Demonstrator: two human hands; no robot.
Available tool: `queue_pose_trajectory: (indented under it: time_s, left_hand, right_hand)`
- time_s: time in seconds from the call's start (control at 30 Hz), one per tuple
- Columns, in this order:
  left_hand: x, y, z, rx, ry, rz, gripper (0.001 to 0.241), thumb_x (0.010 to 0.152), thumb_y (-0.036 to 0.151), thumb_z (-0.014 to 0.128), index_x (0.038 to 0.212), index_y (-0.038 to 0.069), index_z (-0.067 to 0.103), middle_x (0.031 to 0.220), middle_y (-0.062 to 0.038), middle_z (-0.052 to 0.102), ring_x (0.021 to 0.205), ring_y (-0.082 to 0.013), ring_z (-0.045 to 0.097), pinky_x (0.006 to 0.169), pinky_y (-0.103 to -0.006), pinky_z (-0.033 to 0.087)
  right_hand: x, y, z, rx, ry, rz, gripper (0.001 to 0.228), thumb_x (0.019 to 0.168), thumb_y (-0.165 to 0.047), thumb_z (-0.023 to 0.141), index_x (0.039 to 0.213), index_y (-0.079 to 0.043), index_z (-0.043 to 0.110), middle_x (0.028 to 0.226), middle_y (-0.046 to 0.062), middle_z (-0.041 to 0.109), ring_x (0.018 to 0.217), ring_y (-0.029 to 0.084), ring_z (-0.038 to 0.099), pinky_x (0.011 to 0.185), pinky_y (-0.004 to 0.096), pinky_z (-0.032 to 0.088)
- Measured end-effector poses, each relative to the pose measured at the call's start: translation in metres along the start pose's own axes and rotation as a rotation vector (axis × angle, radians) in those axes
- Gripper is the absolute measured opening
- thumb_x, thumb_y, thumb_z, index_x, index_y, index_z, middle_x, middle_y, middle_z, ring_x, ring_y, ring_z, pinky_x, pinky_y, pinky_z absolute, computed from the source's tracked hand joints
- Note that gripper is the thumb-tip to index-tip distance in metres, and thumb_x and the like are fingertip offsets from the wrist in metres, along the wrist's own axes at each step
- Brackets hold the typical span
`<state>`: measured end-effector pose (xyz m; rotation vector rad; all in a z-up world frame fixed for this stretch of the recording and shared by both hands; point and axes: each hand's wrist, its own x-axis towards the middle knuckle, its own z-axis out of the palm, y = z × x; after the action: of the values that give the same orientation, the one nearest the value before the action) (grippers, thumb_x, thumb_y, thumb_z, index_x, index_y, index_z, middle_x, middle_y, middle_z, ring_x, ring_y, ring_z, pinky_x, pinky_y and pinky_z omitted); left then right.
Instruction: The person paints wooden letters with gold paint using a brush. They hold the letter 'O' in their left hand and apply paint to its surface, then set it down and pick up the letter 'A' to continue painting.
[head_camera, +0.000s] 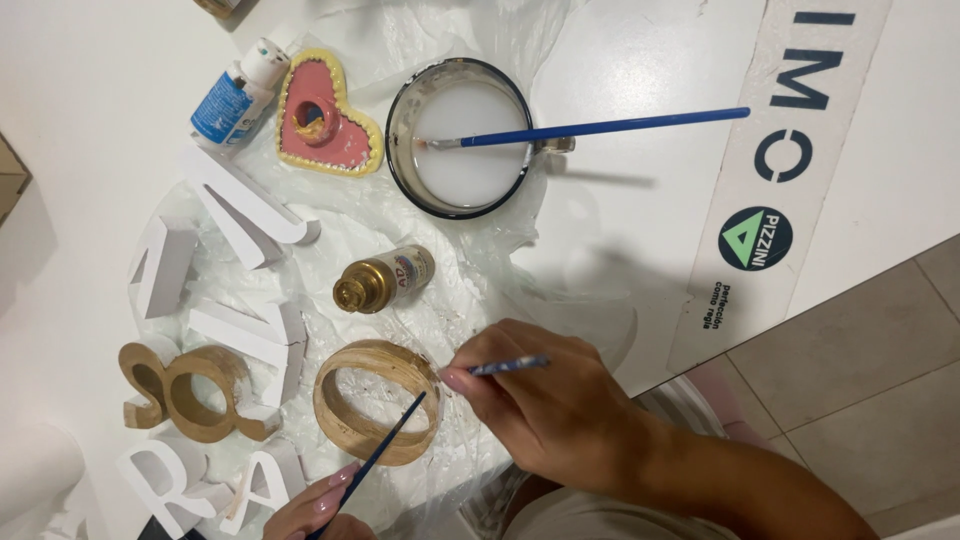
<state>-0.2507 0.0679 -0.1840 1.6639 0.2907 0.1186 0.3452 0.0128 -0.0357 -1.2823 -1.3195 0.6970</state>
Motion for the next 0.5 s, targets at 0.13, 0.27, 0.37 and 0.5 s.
queue_pose_trajectory:
  time_s: [0.13,0.27,0.37,0.5]
  left_hand:
    - [0.022,0.017,0.005,0.028,0.116,0.05,0.052,0.124,0.032,0.039,0.162,-0.004,0.045,0.166,-0.038,0.043,0.157,-0.0555,0.045,0.13,-0.0668,0.042]
    - [0.008,-0.001,-0.001,-0.087,0.092,0.032,0.054,0.125,0.034,0.039,0.164,-0.003,0.043,0.169,-0.034,0.039,0.161,-0.0551,0.036,0.133,-0.0708,0.03]
    - [0.008,-0.006,-0.007,-0.091,-0.031,0.029,0.057,0.126,0.04,0.037,0.169,0.002,0.037,0.174,-0.03,0.032,0.163,-0.0553,0.029,0.134,-0.0713,0.025]
    - [0.024,0.013,0.005,-0.093,0.122,0.077,0.051,0.125,0.032,0.038,0.163,-0.001,0.048,0.168,-0.035,0.041,0.159,-0.0583,0.037,0.133,-0.072,0.03]
  right_hand:
    - [-0.003,0.004,0.007,0.038,-0.024,-0.038,0.006,0.111,-0.008,0.059,0.106,-0.005,0.056,0.091,0.007,0.068,0.077,0.024,0.067,0.068,0.036,0.054]
    - [-0.004,0.0,0.003,0.023,0.069,-0.023,0.013,0.111,-0.011,0.058,0.101,-0.005,0.062,0.084,0.006,0.067,0.07,0.02,0.066,0.062,0.032,0.052]
    - [-0.01,0.004,0.007,0.003,0.0,0.007,0.012,0.112,-0.012,0.055,0.102,-0.008,0.058,0.086,0.004,0.065,0.073,0.022,0.064,0.066,0.034,0.052]
    - [-0.008,0.005,0.006,0.021,0.035,0.003,0.011,0.112,-0.012,0.056,0.105,-0.007,0.062,0.086,0.005,0.067,0.071,0.02,0.066,0.063,0.032,0.051]
